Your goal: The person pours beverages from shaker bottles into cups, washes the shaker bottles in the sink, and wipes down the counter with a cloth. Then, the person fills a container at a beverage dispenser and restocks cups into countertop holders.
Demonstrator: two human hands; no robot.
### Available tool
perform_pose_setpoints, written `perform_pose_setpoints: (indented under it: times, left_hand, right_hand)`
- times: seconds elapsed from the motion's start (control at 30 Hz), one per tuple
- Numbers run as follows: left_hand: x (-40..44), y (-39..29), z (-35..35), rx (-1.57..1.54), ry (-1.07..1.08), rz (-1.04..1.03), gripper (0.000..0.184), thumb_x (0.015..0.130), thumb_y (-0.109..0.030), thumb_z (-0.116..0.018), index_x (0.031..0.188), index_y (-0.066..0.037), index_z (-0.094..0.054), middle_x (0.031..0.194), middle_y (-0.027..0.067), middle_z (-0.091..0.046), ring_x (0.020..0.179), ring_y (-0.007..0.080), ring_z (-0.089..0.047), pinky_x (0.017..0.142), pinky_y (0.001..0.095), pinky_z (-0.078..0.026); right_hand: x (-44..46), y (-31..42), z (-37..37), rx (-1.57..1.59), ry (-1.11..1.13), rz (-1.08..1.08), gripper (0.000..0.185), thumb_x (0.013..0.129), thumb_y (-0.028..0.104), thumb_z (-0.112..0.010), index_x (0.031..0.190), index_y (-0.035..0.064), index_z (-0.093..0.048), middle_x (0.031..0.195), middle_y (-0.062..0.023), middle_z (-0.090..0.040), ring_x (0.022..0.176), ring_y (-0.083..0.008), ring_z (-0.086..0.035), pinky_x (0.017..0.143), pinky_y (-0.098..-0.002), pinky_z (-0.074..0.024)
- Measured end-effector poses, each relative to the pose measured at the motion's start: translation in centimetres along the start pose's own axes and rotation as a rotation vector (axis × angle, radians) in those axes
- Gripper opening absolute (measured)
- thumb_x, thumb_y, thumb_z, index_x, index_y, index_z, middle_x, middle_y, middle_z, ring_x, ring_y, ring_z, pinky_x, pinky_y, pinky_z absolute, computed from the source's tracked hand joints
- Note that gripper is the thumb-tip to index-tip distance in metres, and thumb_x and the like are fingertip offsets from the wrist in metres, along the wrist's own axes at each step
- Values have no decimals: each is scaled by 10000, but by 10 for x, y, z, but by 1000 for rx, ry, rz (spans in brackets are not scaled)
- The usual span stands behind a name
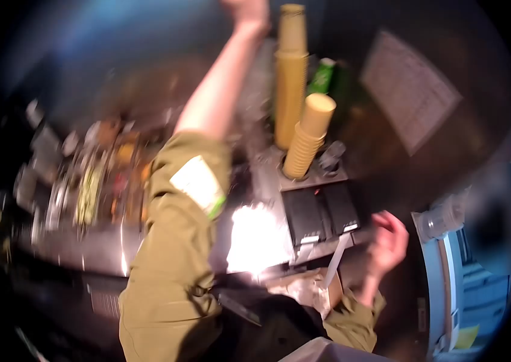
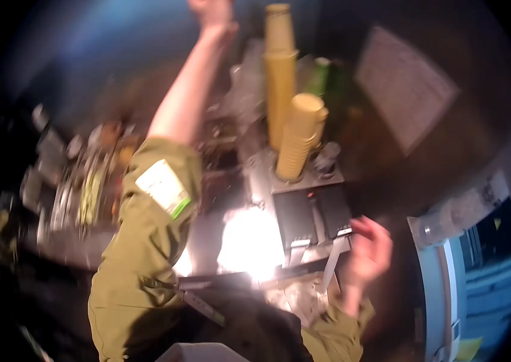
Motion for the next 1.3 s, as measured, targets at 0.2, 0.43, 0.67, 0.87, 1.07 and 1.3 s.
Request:
perform_pose_setpoints:
  times: [0.2,0.43,0.67,0.87,1.07,1.3]
  left_hand:
    - [-6,-43,71,167,-56,-137,269,779,-216,-594,932,-66,-432,848,67,-473,839,176,-455,779,305,-378]
    - [22,-142,220,613,-110,-283,494,669,-165,-660,1024,-15,-350,1028,174,-373,971,314,-415,843,397,-359]
    - [69,-262,428,696,-505,-301,461,664,-200,-647,993,-14,-382,987,182,-446,939,321,-442,830,398,-364]
    - [69,-374,626,883,-661,-389,508,657,-202,-678,1038,10,-419,1015,183,-454,962,297,-449,857,382,-363]
    - [12,-505,860,967,-1052,-254,485,681,-191,-693,1029,21,-429,986,168,-508,914,258,-510,824,347,-406]
    - [-40,-666,1030,843,-1383,-217,485,678,-230,-700,1014,-8,-430,938,134,-527,713,172,-558,537,260,-489]
  right_hand:
    - [-80,125,-161,869,979,-291,134,754,44,-612,877,1,-581,820,-44,-574,724,-98,-536,638,-224,-428]
    - [-133,281,-201,864,1126,925,225,714,38,-630,933,20,-578,929,-99,-562,851,-237,-530,742,-338,-429]
    - [-253,347,-231,1247,1494,706,207,713,63,-630,912,74,-573,965,-82,-523,838,-252,-529,690,-318,-439]
    - [-391,461,-248,1370,1826,1095,288,712,24,-574,993,77,-540,1076,-110,-442,964,-275,-475,781,-348,-417]
    - [-542,556,-257,1753,2018,1104,197,723,28,-606,912,46,-553,1050,-99,-479,937,-233,-498,800,-324,-411]
    - [-692,632,-291,1627,2801,608,131,731,37,-586,831,33,-501,1016,-92,-486,876,-217,-519,739,-296,-419]
Point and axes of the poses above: each hand's wrist, its own x-axis towards the middle knuckle, its own z-axis out of the back of the hand, y = z × x, the point moved 6 cm from there along x, towards the middle knuckle
